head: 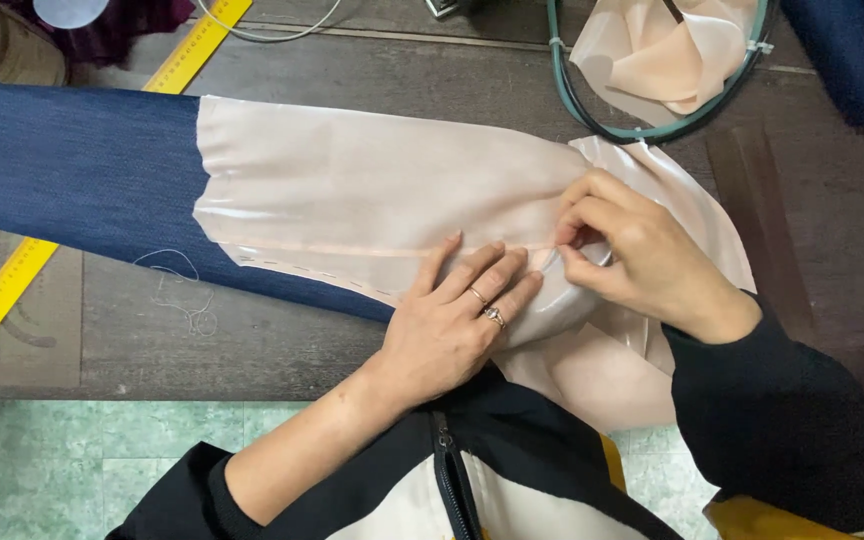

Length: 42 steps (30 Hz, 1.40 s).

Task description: Shaping and ironing a garment component over a curved pressing form using a steam iron and a wooden clapper

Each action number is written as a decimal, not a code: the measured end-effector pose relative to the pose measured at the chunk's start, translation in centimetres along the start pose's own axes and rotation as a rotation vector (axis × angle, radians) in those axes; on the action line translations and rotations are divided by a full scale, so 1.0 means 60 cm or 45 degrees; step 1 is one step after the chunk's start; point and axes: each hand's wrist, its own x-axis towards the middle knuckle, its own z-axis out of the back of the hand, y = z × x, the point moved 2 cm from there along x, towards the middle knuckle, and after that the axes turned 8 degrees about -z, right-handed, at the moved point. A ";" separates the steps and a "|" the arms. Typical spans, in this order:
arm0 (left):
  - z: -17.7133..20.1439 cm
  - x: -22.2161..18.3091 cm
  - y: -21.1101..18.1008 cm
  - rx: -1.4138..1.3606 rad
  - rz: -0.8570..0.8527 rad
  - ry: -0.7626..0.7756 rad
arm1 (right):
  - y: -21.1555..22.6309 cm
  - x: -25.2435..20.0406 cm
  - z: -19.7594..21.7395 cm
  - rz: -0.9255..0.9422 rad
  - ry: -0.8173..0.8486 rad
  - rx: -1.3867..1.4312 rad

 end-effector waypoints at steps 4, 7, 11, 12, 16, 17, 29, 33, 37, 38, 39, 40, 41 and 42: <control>-0.001 0.000 0.000 -0.005 0.004 -0.004 | -0.003 -0.004 0.009 -0.061 -0.038 0.082; -0.006 -0.004 0.001 -0.022 0.005 0.012 | -0.003 -0.005 0.006 -0.063 -0.037 0.045; -0.002 -0.003 0.001 -0.003 0.001 0.028 | 0.015 -0.001 -0.001 -0.032 -0.041 -0.024; -0.002 -0.003 0.001 -0.007 0.001 0.026 | 0.014 -0.001 -0.005 0.008 -0.046 -0.134; -0.005 -0.005 0.002 -0.001 -0.005 0.043 | 0.010 -0.001 -0.014 0.083 -0.054 -0.272; -0.004 -0.004 0.001 -0.003 -0.004 0.042 | 0.010 -0.001 -0.012 0.082 -0.052 -0.274; -0.003 -0.002 0.002 -0.018 0.014 0.033 | 0.004 -0.006 0.011 -0.003 -0.122 0.063; -0.001 -0.001 0.001 -0.007 0.010 0.036 | 0.019 -0.010 0.000 0.059 -0.142 -0.091; 0.003 0.001 0.001 -0.007 0.012 0.009 | 0.009 -0.010 -0.019 0.136 -0.180 -0.326; 0.002 0.001 0.001 -0.003 0.010 0.004 | 0.009 -0.009 -0.018 0.140 -0.184 -0.329; 0.000 0.000 0.001 0.001 0.011 -0.005 | 0.009 -0.009 -0.017 0.121 -0.199 -0.292; -0.002 -0.001 0.000 0.003 0.014 -0.013 | 0.008 -0.010 -0.016 0.100 -0.212 -0.253; -0.001 -0.001 0.000 0.005 0.013 -0.015 | 0.012 -0.009 -0.011 0.102 -0.213 -0.255; 0.000 -0.001 0.001 -0.005 0.009 -0.017 | 0.016 -0.008 -0.006 0.068 -0.204 -0.153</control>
